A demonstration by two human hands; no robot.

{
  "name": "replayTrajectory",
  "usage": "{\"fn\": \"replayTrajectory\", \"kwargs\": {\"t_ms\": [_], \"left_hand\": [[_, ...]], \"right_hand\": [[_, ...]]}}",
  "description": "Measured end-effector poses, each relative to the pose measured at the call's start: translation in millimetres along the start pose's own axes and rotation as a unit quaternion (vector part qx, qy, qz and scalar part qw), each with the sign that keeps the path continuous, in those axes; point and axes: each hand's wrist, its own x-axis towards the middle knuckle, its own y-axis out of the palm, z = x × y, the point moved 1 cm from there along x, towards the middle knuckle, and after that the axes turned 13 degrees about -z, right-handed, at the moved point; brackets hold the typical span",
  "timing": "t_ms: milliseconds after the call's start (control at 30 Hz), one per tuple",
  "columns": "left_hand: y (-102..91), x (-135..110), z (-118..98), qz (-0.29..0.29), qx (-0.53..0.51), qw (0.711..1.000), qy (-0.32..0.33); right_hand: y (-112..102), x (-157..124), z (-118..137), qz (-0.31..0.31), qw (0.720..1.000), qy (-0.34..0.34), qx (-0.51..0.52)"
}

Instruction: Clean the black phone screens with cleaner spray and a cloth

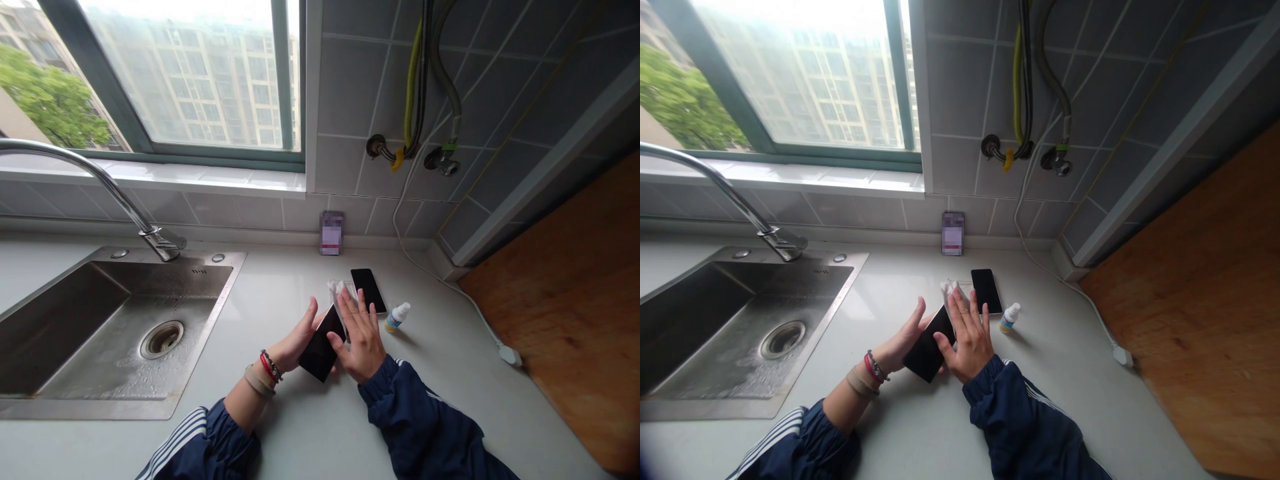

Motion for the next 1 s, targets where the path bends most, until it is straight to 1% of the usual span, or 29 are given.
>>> {"fn": "replayTrajectory", "kwargs": {"t_ms": [100,167,267,333,400,500,567,667,733,800,867,933,1000], "left_hand": [[1.6,1.2,1.6,-0.001,-0.01,1.0,-0.018],[2.5,2.9,2.2,-0.02,-0.017,1.0,-0.005],[1.2,5.6,2.3,-0.072,-0.033,0.997,0.01],[-1.3,6.8,1.9,-0.103,-0.052,0.993,-0.004],[-3.8,7.4,1.0,-0.114,-0.084,0.99,-0.021],[-6.8,8.0,-1.0,-0.1,-0.145,0.984,-0.02],[-8.9,8.5,-2.3,-0.085,-0.179,0.98,0.001],[-12.4,9.2,-4.2,-0.039,-0.214,0.975,0.038],[-14.9,9.8,-5.2,-0.005,-0.233,0.971,0.05],[-17.4,10.7,-6.0,-0.003,-0.247,0.968,0.054],[-19.1,11.9,-6.3,-0.018,-0.252,0.966,0.053],[-19.4,13.3,-6.0,-0.024,-0.253,0.966,0.049],[-18.5,14.7,-4.9,-0.013,-0.252,0.967,0.044]], "right_hand": [[1.6,-0.4,-1.3,0.007,1.0,0.0,0.005],[2.3,-1.8,0.3,0.015,1.0,-0.016,0.016],[1.5,-5.5,8.1,0.044,0.995,-0.079,0.05],[-0.1,-8.2,14.8,0.069,0.987,-0.122,0.077],[-2.1,-10.0,20.3,0.082,0.981,-0.149,0.096],[-4.5,-10.2,24.5,0.079,0.978,-0.165,0.101],[-5.3,-9.5,25.9,0.07,0.976,-0.18,0.105],[-6.0,-8.4,28.5,0.049,0.967,-0.213,0.129],[-6.4,-8.2,30.0,0.038,0.963,-0.228,0.142],[-6.8,-8.2,30.2,0.029,0.961,-0.231,0.149],[-7.3,-8.2,28.5,0.02,0.962,-0.227,0.153],[-8.3,-7.2,24.9,0.007,0.966,-0.214,0.148],[-10.0,-4.5,19.7,-0.005,0.973,-0.19,0.129]]}}
